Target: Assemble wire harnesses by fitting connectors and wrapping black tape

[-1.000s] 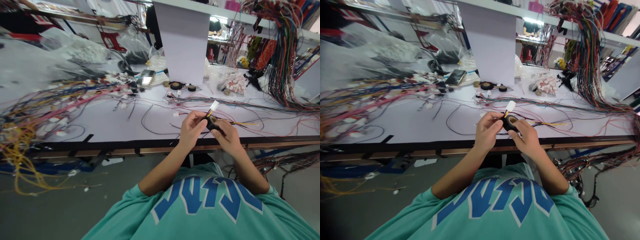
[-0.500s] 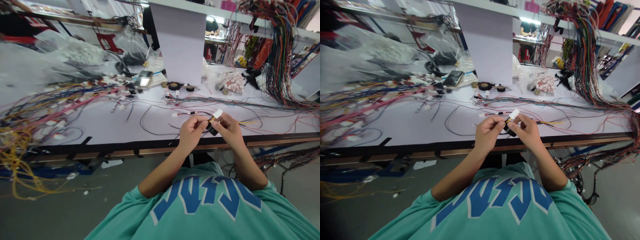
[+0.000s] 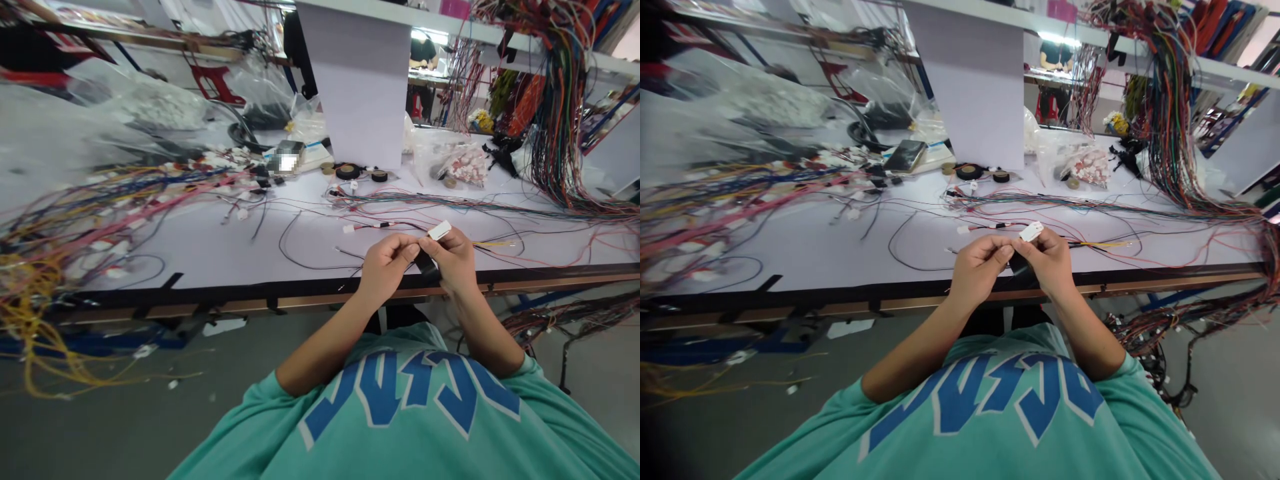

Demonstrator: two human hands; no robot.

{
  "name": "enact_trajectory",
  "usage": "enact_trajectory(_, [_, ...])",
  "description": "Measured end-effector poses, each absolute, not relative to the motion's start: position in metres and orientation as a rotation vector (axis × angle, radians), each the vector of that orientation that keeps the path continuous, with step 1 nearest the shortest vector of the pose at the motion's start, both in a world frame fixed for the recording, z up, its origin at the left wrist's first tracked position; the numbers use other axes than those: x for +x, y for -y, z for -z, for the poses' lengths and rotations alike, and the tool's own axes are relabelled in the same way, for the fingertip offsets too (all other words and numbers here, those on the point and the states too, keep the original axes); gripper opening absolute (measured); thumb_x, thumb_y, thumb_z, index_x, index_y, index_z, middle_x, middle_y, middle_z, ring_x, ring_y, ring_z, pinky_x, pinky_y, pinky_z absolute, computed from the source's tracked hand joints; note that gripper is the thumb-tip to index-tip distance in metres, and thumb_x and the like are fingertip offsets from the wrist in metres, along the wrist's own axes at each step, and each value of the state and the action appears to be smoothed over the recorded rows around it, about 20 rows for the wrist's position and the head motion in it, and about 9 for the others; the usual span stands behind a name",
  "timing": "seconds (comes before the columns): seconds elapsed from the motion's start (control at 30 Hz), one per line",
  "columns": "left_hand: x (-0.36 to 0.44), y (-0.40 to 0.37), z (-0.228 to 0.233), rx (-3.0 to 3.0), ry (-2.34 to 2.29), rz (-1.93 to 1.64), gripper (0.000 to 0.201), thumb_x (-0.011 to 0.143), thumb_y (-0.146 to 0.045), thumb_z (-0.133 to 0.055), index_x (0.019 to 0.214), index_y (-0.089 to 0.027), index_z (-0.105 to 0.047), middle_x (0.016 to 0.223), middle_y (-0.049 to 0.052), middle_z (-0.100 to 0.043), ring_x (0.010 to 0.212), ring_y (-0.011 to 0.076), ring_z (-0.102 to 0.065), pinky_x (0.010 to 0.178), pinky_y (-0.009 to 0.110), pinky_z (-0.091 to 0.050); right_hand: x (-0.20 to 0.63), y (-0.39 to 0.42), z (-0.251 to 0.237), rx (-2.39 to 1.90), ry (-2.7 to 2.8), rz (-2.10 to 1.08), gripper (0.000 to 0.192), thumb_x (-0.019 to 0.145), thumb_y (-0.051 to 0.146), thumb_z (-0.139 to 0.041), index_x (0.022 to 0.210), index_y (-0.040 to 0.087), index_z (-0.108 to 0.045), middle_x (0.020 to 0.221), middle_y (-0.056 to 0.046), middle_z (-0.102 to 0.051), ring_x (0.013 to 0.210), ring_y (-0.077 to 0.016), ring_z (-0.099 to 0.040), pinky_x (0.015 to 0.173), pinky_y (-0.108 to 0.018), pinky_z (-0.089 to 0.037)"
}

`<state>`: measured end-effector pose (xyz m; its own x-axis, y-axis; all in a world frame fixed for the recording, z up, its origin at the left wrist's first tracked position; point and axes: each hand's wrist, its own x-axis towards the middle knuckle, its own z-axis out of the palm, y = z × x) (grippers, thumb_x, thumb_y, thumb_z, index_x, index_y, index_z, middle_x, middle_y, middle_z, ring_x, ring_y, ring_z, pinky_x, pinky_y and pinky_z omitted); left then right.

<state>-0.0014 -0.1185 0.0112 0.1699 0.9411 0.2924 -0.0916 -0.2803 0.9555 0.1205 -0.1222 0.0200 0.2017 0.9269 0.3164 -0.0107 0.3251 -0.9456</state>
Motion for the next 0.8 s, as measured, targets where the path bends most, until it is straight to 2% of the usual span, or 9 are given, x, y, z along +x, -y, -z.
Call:
enact_trajectory(0.17, [-0.005,0.120,-0.014,1.561,-0.943,-1.330,0.020,0.074,-0.035,-0.061,0.072,-0.016,-0.065,0.067,0.001,-0.064,0.059,0.0116,-0.053,0.058,0.023,-0.043,0.126,0.122,-0.018,-1.041,1.238,-0.880,0.042,0.062,0.055,-0.071,0.060,0.018,-0.052,0.051,0.006,-0.040,0.048,-0.0052,-0.032,0.045,-0.021,-0.028])
enact_trajectory(0.33, [-0.008,0.118,-0.016,1.559,-1.015,-1.419,0.018,0.075,-0.034,-0.059,0.071,-0.016,-0.064,0.065,0.001,-0.063,0.059,0.0116,-0.051,0.058,0.023,-0.041,0.139,0.125,-0.021,-1.038,1.626,-0.884,0.039,0.071,0.056,-0.063,0.079,0.019,-0.058,0.067,0.003,-0.050,0.060,-0.0089,-0.044,0.056,-0.023,-0.039])
enact_trajectory(0.47, [-0.006,0.118,-0.014,1.493,-1.003,-1.419,0.018,0.074,-0.034,-0.062,0.069,-0.017,-0.064,0.060,-0.001,-0.057,0.055,0.0107,-0.047,0.054,0.023,-0.038,0.143,0.127,-0.021,-1.122,1.852,-0.600,0.023,0.083,0.041,-0.053,0.087,0.020,-0.062,0.072,0.000,-0.058,0.068,-0.0130,-0.052,0.066,-0.027,-0.044])
enact_trajectory(0.63, [-0.002,0.115,-0.010,1.230,-0.788,-1.327,0.026,0.068,-0.040,-0.069,0.067,-0.016,-0.059,0.047,-0.006,-0.043,0.040,0.0056,-0.035,0.041,0.021,-0.029,0.138,0.125,-0.014,-1.123,1.868,-0.075,0.015,0.083,0.027,-0.053,0.086,0.022,-0.067,0.085,-0.006,-0.069,0.084,-0.0194,-0.062,0.077,-0.035,-0.044])
enact_trajectory(0.73, [-0.002,0.111,-0.010,1.070,-0.637,-1.286,0.036,0.060,-0.041,-0.077,0.072,-0.018,-0.053,0.048,-0.009,-0.043,0.035,0.0028,-0.031,0.036,0.018,-0.024,0.133,0.122,-0.009,-1.031,1.765,0.141,0.014,0.084,0.023,-0.054,0.083,0.024,-0.069,0.087,-0.006,-0.071,0.090,-0.0204,-0.064,0.080,-0.037,-0.044])
enact_trajectory(0.8, [-0.004,0.108,-0.011,0.994,-0.569,-1.222,0.045,0.054,-0.040,-0.082,0.077,-0.019,-0.049,0.049,-0.011,-0.044,0.033,0.0018,-0.030,0.034,0.016,-0.022,0.131,0.119,-0.006,-0.969,1.720,0.164,0.013,0.083,0.023,-0.056,0.080,0.025,-0.069,0.086,-0.005,-0.072,0.090,-0.0207,-0.065,0.081,-0.038,-0.045])
